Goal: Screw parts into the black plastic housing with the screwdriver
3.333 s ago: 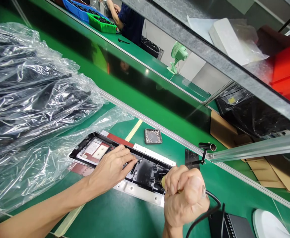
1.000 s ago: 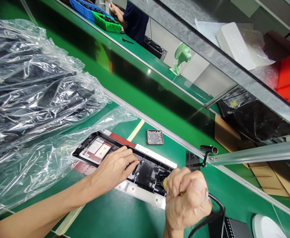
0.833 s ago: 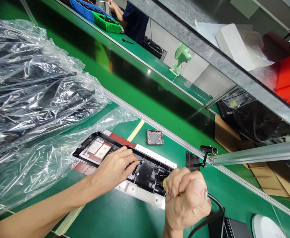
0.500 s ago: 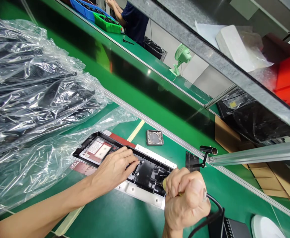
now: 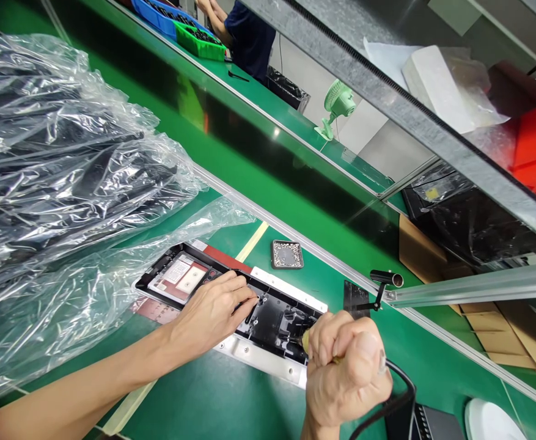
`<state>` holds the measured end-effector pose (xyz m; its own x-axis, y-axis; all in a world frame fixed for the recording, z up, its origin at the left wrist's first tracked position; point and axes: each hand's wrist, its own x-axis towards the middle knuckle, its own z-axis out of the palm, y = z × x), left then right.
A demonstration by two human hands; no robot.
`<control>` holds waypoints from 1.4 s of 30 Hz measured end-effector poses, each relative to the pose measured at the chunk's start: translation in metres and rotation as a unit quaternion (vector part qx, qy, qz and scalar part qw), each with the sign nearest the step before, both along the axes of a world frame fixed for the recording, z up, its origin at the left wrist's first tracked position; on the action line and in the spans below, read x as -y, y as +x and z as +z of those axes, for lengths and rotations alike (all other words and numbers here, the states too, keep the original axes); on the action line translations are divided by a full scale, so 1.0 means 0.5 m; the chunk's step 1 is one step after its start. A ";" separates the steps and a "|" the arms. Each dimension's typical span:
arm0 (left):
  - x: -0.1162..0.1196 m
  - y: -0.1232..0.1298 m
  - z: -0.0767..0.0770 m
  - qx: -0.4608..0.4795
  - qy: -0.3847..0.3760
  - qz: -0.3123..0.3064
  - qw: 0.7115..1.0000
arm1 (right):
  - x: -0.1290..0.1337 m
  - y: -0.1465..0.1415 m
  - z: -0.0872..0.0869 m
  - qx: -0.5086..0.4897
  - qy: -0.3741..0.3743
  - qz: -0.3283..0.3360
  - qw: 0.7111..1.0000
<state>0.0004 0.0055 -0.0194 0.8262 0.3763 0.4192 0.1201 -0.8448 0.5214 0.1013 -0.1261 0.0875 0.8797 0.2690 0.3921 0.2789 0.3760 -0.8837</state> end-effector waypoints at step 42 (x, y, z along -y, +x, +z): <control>0.001 0.001 -0.008 0.006 -0.006 -0.003 1.000 | 0.002 0.006 0.000 -0.002 -0.003 -0.008 1.000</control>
<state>0.0009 0.0048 -0.0232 0.8237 0.3760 0.4243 0.1090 -0.8395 0.5324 0.1041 -0.1273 0.0876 0.8856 0.2567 0.3871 0.2819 0.3655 -0.8871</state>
